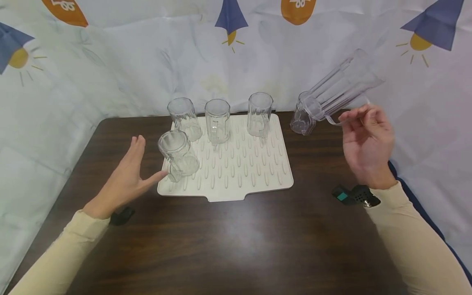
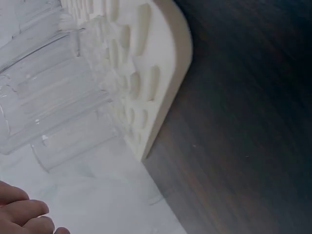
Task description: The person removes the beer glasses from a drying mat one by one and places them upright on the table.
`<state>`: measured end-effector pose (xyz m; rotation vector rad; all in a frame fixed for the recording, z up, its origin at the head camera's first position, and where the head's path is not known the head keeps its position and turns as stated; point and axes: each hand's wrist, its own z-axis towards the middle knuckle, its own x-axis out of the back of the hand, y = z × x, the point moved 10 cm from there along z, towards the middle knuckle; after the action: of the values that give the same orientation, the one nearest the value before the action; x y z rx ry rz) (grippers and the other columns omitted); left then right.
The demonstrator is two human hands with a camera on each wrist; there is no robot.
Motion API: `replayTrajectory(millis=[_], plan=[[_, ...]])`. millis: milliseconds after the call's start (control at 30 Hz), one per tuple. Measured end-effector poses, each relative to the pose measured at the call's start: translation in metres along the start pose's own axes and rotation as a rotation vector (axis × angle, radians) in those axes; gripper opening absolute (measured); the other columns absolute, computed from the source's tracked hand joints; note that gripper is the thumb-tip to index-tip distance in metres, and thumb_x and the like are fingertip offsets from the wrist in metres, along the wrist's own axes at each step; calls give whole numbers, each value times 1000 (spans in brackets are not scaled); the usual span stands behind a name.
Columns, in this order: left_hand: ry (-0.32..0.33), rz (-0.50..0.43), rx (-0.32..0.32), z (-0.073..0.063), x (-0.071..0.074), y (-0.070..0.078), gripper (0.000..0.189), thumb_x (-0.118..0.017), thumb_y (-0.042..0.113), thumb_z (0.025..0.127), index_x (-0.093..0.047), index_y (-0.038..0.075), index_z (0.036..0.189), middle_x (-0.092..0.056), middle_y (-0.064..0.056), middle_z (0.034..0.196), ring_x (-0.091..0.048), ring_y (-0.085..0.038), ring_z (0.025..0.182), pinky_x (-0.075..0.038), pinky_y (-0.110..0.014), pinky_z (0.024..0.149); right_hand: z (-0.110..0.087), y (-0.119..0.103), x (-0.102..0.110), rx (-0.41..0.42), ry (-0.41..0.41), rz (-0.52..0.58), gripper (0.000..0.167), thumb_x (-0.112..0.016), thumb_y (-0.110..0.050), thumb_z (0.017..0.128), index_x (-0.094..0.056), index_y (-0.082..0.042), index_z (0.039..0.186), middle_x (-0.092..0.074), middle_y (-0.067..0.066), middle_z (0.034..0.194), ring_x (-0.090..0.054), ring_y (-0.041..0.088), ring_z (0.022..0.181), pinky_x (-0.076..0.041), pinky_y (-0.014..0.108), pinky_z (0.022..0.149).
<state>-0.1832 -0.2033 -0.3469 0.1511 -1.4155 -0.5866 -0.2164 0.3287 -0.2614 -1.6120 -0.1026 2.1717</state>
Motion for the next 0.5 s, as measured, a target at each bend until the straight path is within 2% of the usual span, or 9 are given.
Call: replayTrajectory(millis=[233, 367, 500], plan=[[-87, 7, 38, -6, -18, -13, 116, -68, 62, 93, 5, 9, 166, 7, -10, 176, 5, -33, 165, -16, -65, 129, 8, -15, 9, 26, 7, -46, 23, -46, 0, 104, -52, 18, 91, -63, 32, 83, -65, 43, 77, -60, 50, 80], [-134, 22, 45, -10, -26, -16, 118, -67, 64, 93, 4, 4, 165, 8, -13, 176, 3, -38, 165, -16, -65, 129, 14, -22, 17, 21, 21, -58, 23, -46, 1, 104, -51, 19, 91, -64, 33, 83, -66, 46, 77, -61, 52, 79], [-169, 29, 50, -12, -33, -17, 118, -66, 65, 94, 3, 1, 165, 8, -15, 175, 3, -39, 164, -16, -65, 129, 17, -29, 22, 65, 0, -108, 24, -45, 4, 104, -51, 21, 89, -64, 35, 82, -67, 48, 75, -62, 52, 79]])
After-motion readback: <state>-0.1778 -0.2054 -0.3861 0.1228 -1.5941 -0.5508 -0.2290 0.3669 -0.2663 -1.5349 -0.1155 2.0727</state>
